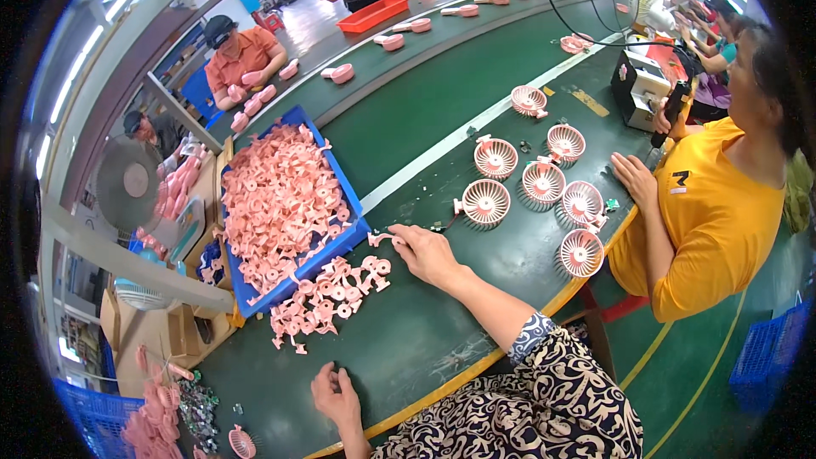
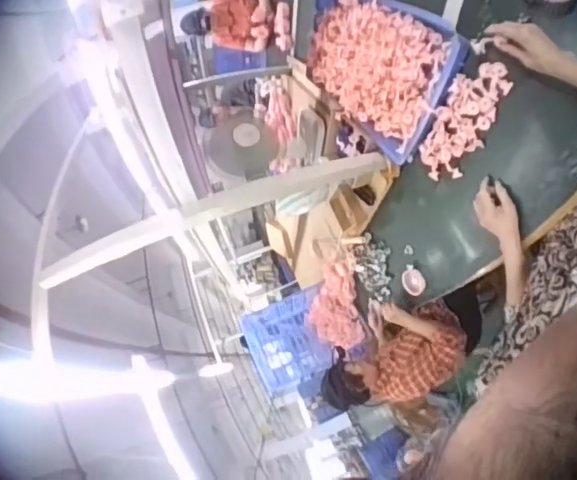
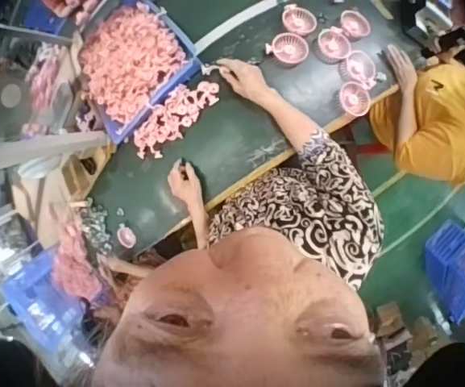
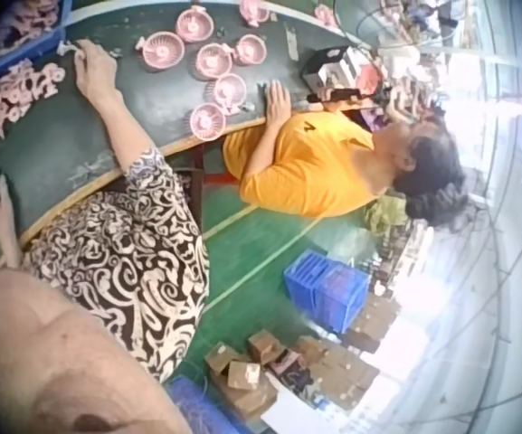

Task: The person assembles portable fans by picking plastic brackets and fan grilles from a container and workbench, attaching the brackets into the fan grilles by hand, and placing the assembled fan pieces onto the table.

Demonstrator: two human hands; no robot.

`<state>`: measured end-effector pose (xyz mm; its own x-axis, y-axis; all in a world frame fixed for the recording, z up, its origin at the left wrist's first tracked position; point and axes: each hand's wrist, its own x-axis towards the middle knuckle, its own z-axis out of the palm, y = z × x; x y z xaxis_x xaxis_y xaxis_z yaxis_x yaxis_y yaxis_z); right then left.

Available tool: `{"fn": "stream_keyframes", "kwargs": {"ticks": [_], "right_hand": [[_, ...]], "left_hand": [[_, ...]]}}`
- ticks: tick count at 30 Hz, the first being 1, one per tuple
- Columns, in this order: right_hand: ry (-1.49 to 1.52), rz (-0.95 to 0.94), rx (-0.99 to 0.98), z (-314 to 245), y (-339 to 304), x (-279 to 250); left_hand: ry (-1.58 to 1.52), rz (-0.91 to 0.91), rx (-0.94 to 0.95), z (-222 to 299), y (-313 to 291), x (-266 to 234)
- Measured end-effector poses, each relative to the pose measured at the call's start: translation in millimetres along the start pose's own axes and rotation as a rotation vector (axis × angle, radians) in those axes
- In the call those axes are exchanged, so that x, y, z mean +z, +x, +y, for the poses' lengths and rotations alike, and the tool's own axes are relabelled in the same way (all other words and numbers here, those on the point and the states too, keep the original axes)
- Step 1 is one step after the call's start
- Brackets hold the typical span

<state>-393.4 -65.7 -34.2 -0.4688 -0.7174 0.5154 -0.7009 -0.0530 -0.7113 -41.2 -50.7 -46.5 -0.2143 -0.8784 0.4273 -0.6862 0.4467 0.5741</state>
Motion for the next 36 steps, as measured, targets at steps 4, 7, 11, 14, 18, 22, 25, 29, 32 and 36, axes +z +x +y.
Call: {"fn": "stream_keyframes", "kwargs": {"ticks": [4, 7, 11, 14, 18, 22, 25, 29, 32, 36], "right_hand": [[0.005, -0.005, 0.018, 0.3, -0.2, -1.3], [0.026, -0.022, 0.035, -3.5, 0.0, -2.4], [-0.001, -0.069, 0.048, -1.7, -0.2, -3.4], [-0.004, -0.091, 0.061, -2.1, 0.4, -4.8], [-0.006, -0.104, 0.059, -3.5, 1.0, -6.4], [-0.023, -0.111, 0.059, -2.4, 0.7, -5.4], [-0.029, -0.113, 0.058, -1.9, 0.3, -5.3], [-0.020, -0.113, 0.060, -1.9, 0.2, -5.1], [-0.019, -0.115, 0.054, -2.2, 0.5, -6.0], [-0.022, -0.115, 0.055, -0.6, 0.1, -5.4]], "left_hand": [[-0.002, -0.008, -0.012, 1.7, 0.7, 0.2], [-0.014, -0.007, -0.028, 5.0, 1.2, -1.3], [-0.012, -0.001, -0.033, 5.6, 1.5, -1.6], [-0.004, -0.004, -0.018, 4.3, 1.7, -1.2], [-0.008, -0.006, -0.016, 5.9, 2.4, -1.4], [-0.017, 0.002, 0.001, 4.3, 2.3, -0.1], [-0.014, 0.000, 0.005, 6.1, 2.8, -1.2], [-0.006, -0.004, 0.004, 4.8, 2.4, -1.0], [-0.011, 0.002, 0.005, 2.4, 1.8, 0.2], [-0.003, -0.014, 0.005, 0.7, 1.2, -0.2]]}}
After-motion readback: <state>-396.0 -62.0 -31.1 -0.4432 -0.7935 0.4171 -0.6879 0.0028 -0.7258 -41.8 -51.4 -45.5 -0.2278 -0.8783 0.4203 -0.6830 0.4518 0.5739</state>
